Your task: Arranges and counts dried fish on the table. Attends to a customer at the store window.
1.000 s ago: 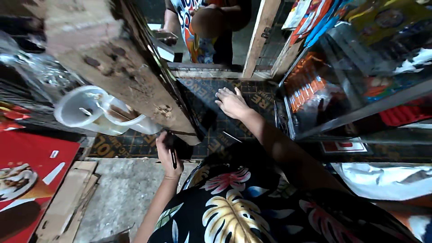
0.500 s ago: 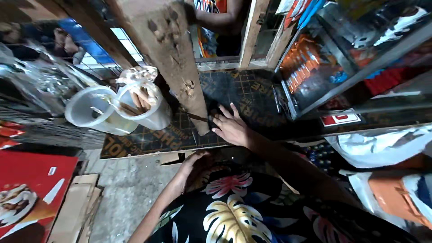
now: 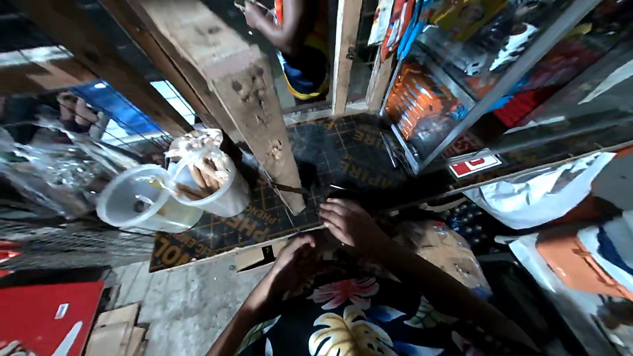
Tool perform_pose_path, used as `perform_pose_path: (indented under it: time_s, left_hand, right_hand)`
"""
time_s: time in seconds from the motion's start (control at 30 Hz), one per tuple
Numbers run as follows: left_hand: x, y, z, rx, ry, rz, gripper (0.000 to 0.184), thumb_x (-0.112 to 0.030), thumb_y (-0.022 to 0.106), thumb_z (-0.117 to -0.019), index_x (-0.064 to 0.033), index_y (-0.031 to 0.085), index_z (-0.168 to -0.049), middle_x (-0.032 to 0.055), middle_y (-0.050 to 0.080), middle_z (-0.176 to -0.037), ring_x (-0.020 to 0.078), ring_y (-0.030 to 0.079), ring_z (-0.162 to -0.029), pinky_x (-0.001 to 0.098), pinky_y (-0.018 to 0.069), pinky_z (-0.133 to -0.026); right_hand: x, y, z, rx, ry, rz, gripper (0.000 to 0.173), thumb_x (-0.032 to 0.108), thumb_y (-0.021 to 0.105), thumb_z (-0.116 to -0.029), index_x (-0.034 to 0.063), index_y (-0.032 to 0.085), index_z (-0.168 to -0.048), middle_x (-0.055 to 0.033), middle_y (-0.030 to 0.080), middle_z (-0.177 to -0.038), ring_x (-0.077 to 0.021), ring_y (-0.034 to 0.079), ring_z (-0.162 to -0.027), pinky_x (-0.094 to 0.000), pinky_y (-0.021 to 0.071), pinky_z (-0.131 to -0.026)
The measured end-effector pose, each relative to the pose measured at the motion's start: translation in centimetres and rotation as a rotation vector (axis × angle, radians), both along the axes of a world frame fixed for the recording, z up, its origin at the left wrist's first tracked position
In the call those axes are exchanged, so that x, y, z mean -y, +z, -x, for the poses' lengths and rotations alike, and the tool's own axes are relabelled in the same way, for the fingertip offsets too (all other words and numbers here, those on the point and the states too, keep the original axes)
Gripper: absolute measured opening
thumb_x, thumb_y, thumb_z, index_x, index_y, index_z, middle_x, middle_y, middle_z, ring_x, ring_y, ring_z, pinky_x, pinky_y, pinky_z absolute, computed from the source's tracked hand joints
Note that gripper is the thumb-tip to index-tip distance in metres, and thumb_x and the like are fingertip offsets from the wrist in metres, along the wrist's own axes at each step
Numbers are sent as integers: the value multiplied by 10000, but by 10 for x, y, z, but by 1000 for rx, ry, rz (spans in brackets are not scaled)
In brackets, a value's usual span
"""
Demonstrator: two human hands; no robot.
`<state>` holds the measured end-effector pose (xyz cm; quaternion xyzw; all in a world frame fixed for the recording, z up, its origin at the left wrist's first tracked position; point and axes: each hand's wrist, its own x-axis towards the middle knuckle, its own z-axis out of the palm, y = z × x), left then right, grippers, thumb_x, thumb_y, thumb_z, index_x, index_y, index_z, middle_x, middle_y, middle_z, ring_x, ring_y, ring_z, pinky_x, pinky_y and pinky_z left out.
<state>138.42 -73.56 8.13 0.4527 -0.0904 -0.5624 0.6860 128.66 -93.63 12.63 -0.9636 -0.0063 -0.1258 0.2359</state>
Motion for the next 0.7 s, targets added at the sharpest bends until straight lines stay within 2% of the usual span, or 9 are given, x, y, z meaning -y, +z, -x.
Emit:
perform_pose_path:
  time_s: [0.07, 0.17, 0.23, 0.3, 0.37, 0.47, 0.57, 0.63, 0.7]
  left_hand:
    - [-14, 14, -6, 258, 105, 20, 386, -205, 293, -1037, -199, 653, -896, -146, 503, -605, -40, 436, -500, 127, 377, -490]
    - [-18, 51, -11, 521, 516, 36, 350, -215, 331, -1077, -189, 660, -960, -133, 509, -566, -30, 444, -445, 137, 407, -441]
    - [-15, 65, -27, 737, 690, 66, 200, -239, 487, -1068, -192, 679, -1093, -140, 613, -758, -22, 529, -587, 148, 463, -532]
    - [-9, 74, -42, 942, 727, 88, 269, -274, 577, -1032, -148, 655, -1256, -132, 711, -1110, -12, 661, -894, 160, 552, -725]
    - [1, 81, -51, 1066, 721, 109, 351, -379, 663, -977, -185, 688, -1269, -154, 698, -1256, -15, 668, -1048, 165, 562, -829]
    - [19, 86, -58, 1154, 724, 129, 172, -393, 714, -927, -316, 766, -1072, -222, 727, -1085, -57, 670, -957, 156, 566, -824]
    - [44, 91, -62, 1207, 690, 153, 103, -367, 714, -932, -355, 778, -1011, -248, 724, -1022, -86, 658, -922, 130, 553, -816]
    - [71, 100, -64, 1239, 665, 122, 95, -250, 724, -918, -248, 758, -1007, -219, 708, -999, -88, 636, -866, 124, 544, -771]
    - [106, 111, -72, 1283, 609, 82, 176, -138, 723, -902, -92, 697, -1070, -138, 691, -973, -68, 610, -771, 134, 539, -694]
  right_hand:
    - [17, -4, -15, 6, -133, 60, 307, 194, 543, -1045, 72, 715, -1268, -125, 668, -1350, -308, 613, -1290, -480, 477, -1097]
    - [35, -1, -31, -119, -180, 64, 317, 136, 556, -1037, 69, 687, -1318, -170, 667, -1319, -364, 619, -1245, -505, 483, -1065]
    - [39, 3, -37, -141, -185, 55, 312, 97, 547, -1037, 62, 689, -1312, -188, 682, -1260, -386, 633, -1196, -505, 513, -1023]
    - [44, 6, -41, -179, -179, 38, 322, 91, 515, -1052, 41, 671, -1330, -205, 675, -1258, -389, 630, -1205, -491, 520, -1019]
    - [53, 6, -44, -185, -156, 42, 313, 88, 505, -1054, 10, 674, -1306, -224, 686, -1214, -396, 647, -1178, -486, 529, -1006]
    - [73, 19, -50, -274, -104, -25, 338, 88, 492, -1050, 3, 651, -1335, -234, 673, -1241, -391, 642, -1196, -490, 505, -1039]
    - [102, 16, -56, -37, -121, -160, 340, 81, 555, -1001, 22, 673, -1314, -200, 727, -1084, -348, 717, -990, -484, 579, -903]
    - [125, 18, -63, 157, -130, -239, 360, 80, 604, -975, 37, 671, -1326, -183, 732, -1007, -304, 723, -855, -464, 607, -791]
    - [148, 36, -69, 238, -147, -265, 381, 80, 614, -978, 57, 650, -1356, -168, 719, -1037, -267, 711, -836, -432, 608, -767]
